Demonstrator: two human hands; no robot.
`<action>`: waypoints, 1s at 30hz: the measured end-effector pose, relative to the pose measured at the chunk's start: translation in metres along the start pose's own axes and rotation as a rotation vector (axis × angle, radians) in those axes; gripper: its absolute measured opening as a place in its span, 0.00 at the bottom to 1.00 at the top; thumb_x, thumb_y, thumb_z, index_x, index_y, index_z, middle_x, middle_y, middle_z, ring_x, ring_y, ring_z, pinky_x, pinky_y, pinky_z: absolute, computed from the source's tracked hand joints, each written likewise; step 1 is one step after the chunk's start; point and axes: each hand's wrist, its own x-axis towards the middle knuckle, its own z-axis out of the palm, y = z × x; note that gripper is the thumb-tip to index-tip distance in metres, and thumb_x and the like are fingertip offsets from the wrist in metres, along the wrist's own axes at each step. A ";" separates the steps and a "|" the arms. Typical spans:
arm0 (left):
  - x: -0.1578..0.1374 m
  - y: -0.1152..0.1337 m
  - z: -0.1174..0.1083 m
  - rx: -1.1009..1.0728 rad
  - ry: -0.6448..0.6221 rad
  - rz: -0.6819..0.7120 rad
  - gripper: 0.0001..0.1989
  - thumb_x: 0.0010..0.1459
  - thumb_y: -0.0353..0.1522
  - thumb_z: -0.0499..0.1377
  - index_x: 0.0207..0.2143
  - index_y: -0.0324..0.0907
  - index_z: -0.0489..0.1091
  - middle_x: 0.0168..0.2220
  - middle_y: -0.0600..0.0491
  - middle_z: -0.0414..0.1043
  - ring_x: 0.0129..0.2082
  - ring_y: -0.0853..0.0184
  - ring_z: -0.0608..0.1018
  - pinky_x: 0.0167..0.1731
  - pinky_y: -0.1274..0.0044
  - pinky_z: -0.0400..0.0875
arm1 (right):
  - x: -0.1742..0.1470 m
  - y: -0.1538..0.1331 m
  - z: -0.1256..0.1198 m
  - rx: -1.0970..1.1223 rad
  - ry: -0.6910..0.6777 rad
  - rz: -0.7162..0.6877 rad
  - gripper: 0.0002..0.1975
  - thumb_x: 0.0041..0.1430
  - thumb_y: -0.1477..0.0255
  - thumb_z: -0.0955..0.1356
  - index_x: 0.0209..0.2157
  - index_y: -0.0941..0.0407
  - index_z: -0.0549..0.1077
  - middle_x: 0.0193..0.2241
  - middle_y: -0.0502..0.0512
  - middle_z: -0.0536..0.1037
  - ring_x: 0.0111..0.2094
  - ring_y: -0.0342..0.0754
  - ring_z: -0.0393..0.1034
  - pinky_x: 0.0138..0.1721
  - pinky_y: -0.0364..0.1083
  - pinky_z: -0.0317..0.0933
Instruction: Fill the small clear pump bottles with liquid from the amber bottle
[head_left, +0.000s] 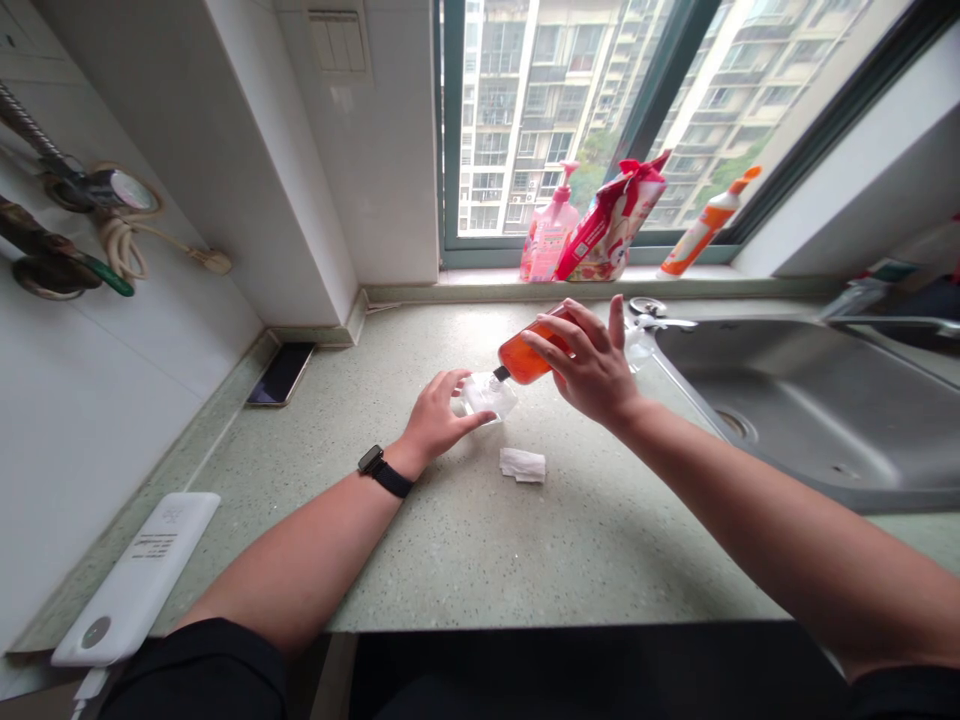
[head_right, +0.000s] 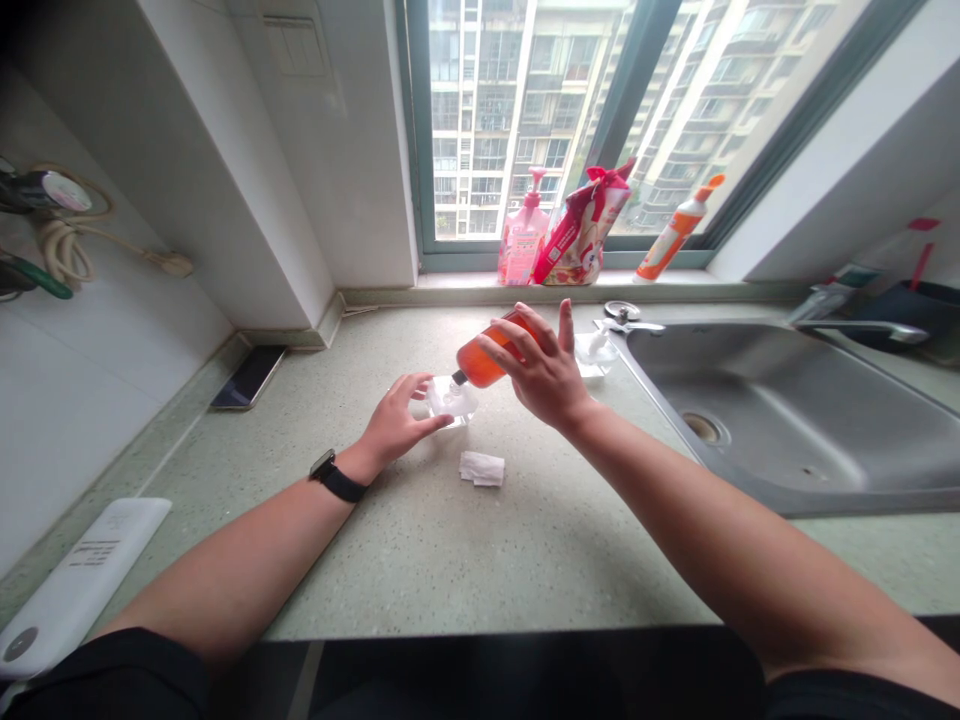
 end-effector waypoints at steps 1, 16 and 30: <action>0.000 0.000 0.000 0.002 -0.001 0.003 0.35 0.55 0.49 0.75 0.59 0.46 0.71 0.54 0.46 0.76 0.48 0.55 0.83 0.51 0.60 0.81 | 0.000 0.000 0.000 -0.002 -0.003 0.001 0.42 0.65 0.82 0.68 0.72 0.34 0.60 0.64 0.52 0.76 0.72 0.64 0.61 0.74 0.81 0.38; -0.001 0.003 -0.002 0.018 0.000 0.006 0.35 0.56 0.49 0.75 0.60 0.46 0.70 0.54 0.46 0.76 0.48 0.54 0.83 0.51 0.60 0.81 | 0.007 0.004 0.000 0.003 0.001 -0.047 0.40 0.64 0.84 0.68 0.70 0.33 0.63 0.64 0.49 0.76 0.71 0.62 0.62 0.76 0.79 0.35; -0.001 0.000 -0.001 0.009 -0.001 0.008 0.35 0.56 0.50 0.74 0.60 0.47 0.70 0.53 0.45 0.76 0.48 0.54 0.82 0.50 0.60 0.80 | 0.009 0.006 -0.003 0.019 -0.078 -0.040 0.43 0.63 0.85 0.67 0.70 0.31 0.63 0.65 0.48 0.75 0.71 0.64 0.62 0.75 0.80 0.36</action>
